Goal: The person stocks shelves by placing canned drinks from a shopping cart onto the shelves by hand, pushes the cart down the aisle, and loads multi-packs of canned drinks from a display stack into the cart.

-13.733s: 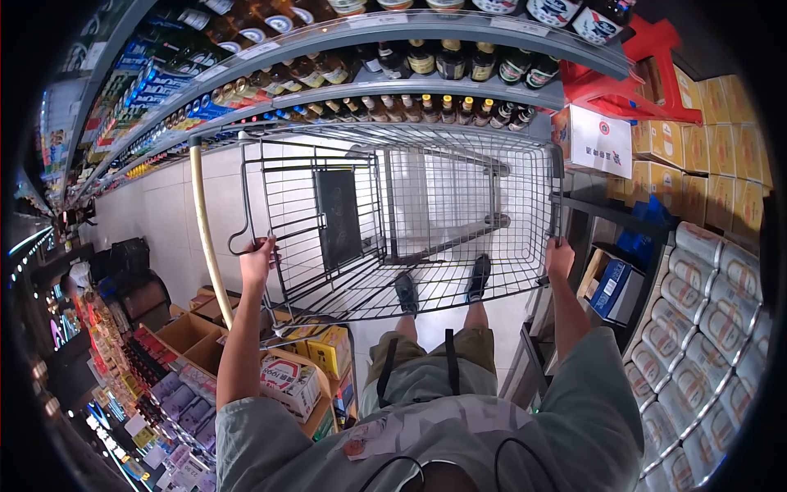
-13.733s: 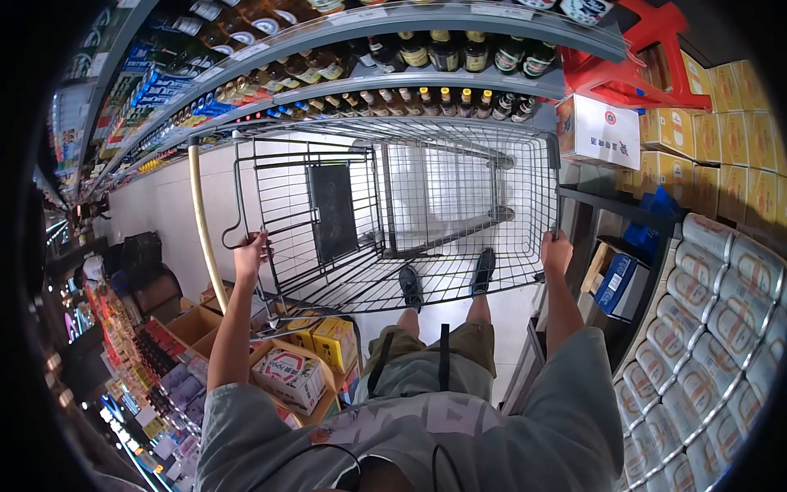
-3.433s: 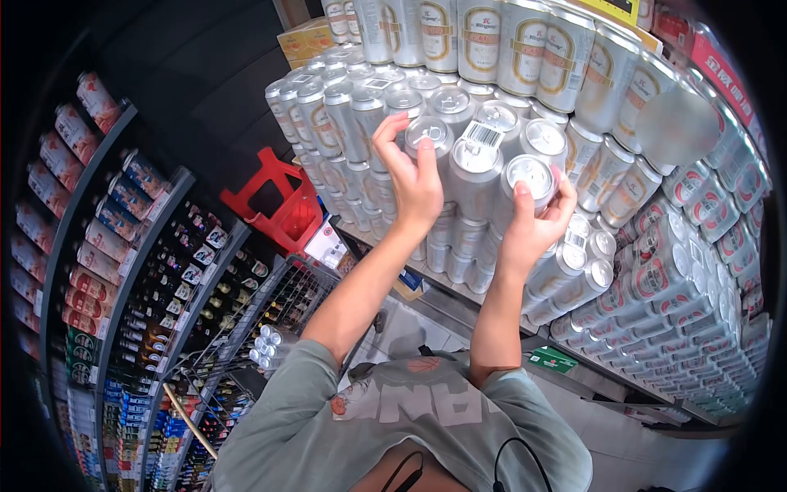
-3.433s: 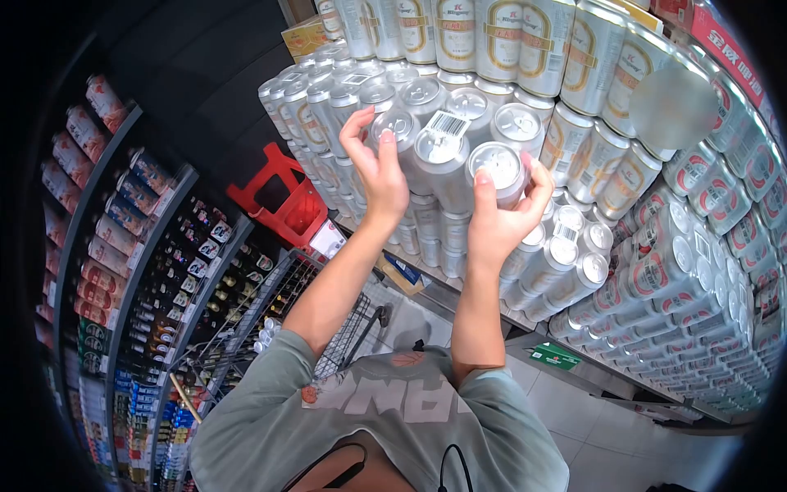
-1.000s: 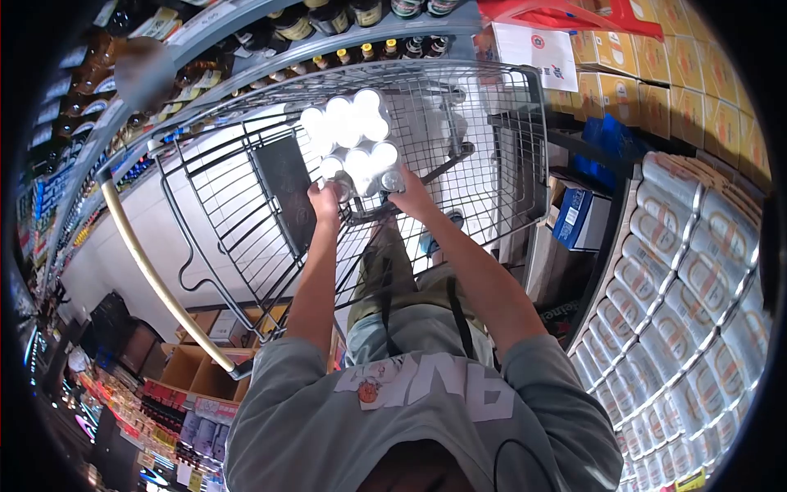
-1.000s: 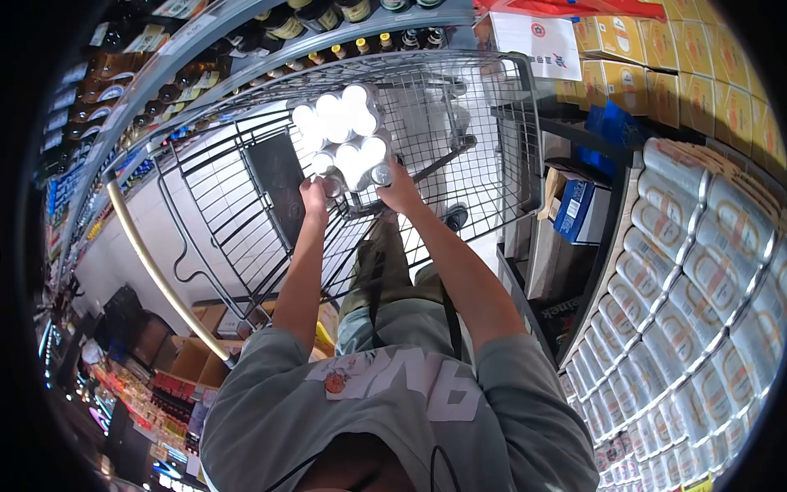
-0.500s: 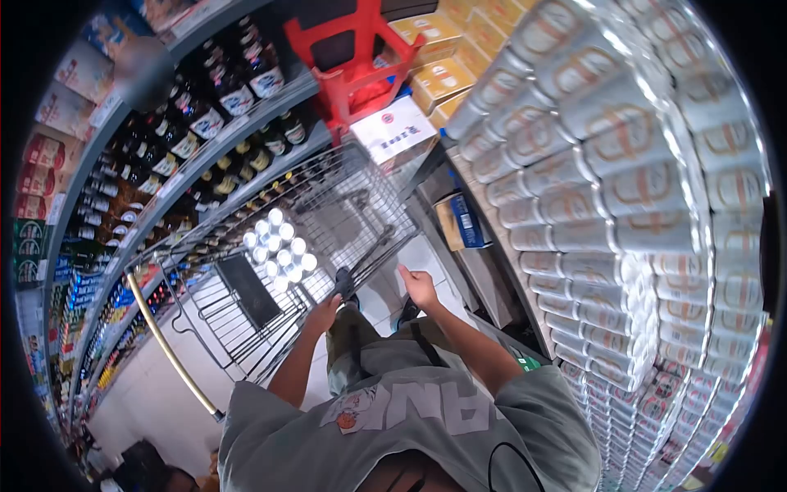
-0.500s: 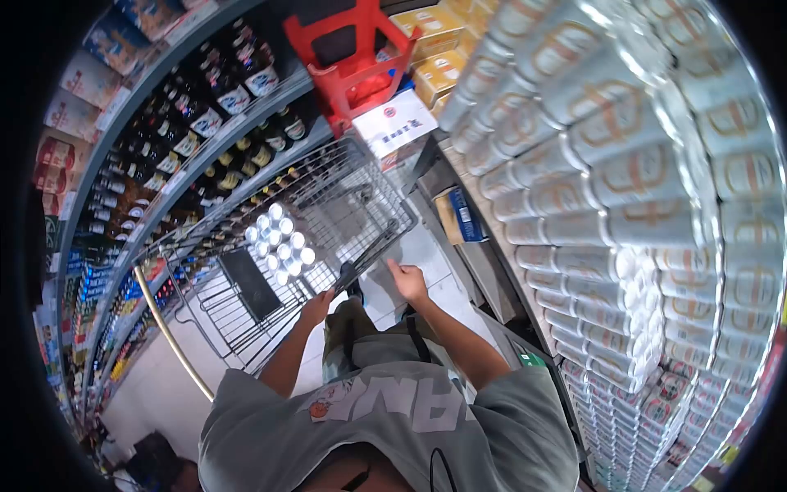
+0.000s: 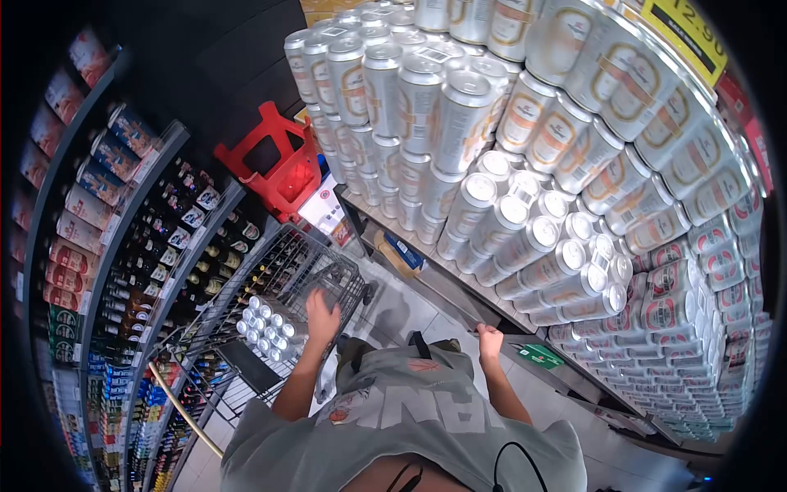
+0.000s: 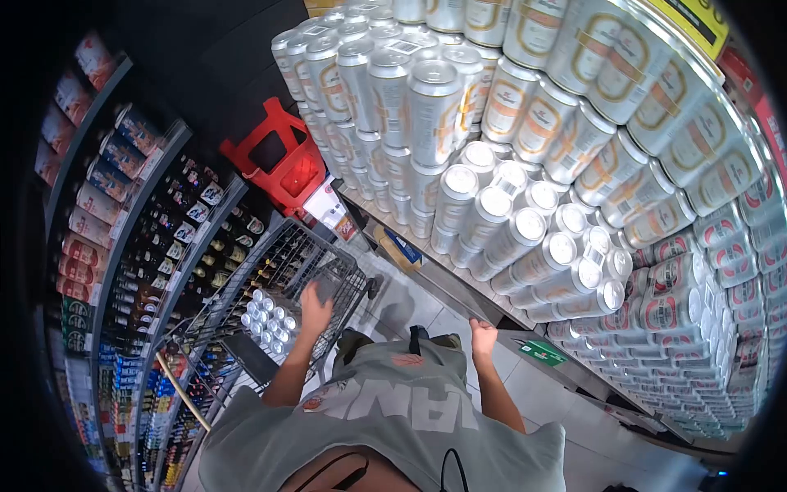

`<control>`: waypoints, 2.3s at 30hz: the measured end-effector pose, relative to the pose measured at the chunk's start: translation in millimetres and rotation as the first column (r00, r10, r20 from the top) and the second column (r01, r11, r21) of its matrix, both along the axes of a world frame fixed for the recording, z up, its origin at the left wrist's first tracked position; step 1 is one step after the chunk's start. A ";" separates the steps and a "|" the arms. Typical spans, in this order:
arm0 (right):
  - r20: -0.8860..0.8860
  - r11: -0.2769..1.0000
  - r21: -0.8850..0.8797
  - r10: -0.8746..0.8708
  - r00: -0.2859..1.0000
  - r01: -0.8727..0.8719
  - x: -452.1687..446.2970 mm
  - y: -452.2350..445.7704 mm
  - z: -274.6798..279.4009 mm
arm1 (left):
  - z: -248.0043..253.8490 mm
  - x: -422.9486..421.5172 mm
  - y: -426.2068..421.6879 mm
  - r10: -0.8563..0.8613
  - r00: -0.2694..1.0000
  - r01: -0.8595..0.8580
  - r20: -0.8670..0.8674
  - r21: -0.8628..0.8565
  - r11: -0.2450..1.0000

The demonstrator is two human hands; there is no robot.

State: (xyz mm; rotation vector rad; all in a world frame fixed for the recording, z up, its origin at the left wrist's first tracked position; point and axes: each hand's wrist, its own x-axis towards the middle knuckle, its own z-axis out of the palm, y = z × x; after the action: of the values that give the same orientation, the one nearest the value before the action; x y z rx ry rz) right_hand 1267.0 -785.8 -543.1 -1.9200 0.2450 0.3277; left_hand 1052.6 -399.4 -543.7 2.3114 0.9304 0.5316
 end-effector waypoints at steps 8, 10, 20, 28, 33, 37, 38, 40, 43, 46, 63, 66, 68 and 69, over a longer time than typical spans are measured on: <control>-0.234 0.859 0.492 -0.027 0.972 0.142 -15.9 17.5 6.8 | 330.0 211.4 37.6 -0.372 0.736 0.076 0.566 0.477 0.876; -0.099 0.805 0.591 0.140 0.985 -0.055 -14.3 25.0 12.4 | 385.5 244.0 44.0 -0.436 0.701 0.073 0.564 0.552 0.831; 0.043 0.651 0.692 0.393 0.919 -0.311 -14.9 24.8 17.5 | 412.7 333.7 93.8 -0.454 0.774 0.226 0.441 0.478 0.849; 0.606 0.620 0.475 0.284 0.743 -0.625 51.1 125.4 225.2 | 393.6 340.9 78.7 -0.412 0.500 0.003 0.762 0.474 0.881; 0.871 0.645 0.411 -0.071 0.486 -0.644 124.2 210.2 370.6 | 391.6 341.8 73.8 -0.352 0.475 -0.020 0.806 0.410 0.912; 0.861 0.806 0.377 -0.123 0.493 -0.457 179.0 276.4 405.9 | 388.2 343.5 72.9 -0.328 0.484 -0.093 0.811 0.421 0.902; 0.855 0.865 0.339 -0.119 0.505 -0.370 185.7 286.3 408.0 | 388.5 343.4 72.9 -0.325 0.481 -0.105 0.814 0.422 0.901; 0.859 0.868 0.345 -0.139 0.493 -0.356 191.9 297.4 405.7 | 388.6 343.4 72.6 -0.335 0.458 -0.102 0.823 0.424 0.900; 0.811 0.886 0.357 -0.136 0.569 -0.297 194.6 302.0 401.1 | 387.7 344.4 71.8 -0.312 0.448 -0.133 0.838 0.408 0.903; 0.808 0.885 0.378 -0.173 0.564 -0.271 196.5 306.6 401.7 | 386.0 346.2 73.3 -0.317 0.436 -0.152 0.842 0.416 0.896; 0.850 0.863 0.376 -0.176 0.496 -0.338 199.7 307.8 393.7 | 381.9 341.0 70.5 -0.322 0.378 -0.185 0.868 0.411 0.893; 0.872 0.865 0.364 -0.185 0.453 -0.346 199.8 307.3 394.0 | 381.2 340.9 71.3 -0.327 0.391 -0.180 0.860 0.420 0.890; 0.902 0.903 0.313 -0.186 0.389 -0.294 198.4 306.8 395.1 | 379.8 340.8 71.9 -0.327 0.399 -0.177 0.857 0.422 0.889; 0.903 0.904 0.312 -0.186 0.388 -0.293 198.1 306.4 395.2 | 379.6 340.8 72.6 -0.327 0.398 -0.176 0.857 0.421 0.890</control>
State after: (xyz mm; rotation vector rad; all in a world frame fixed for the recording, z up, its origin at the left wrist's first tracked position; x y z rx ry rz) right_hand 1465.2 -479.4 -147.8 -1.3795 -0.6308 -0.6668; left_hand 1393.4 -326.8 -164.1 1.8428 0.0929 1.9235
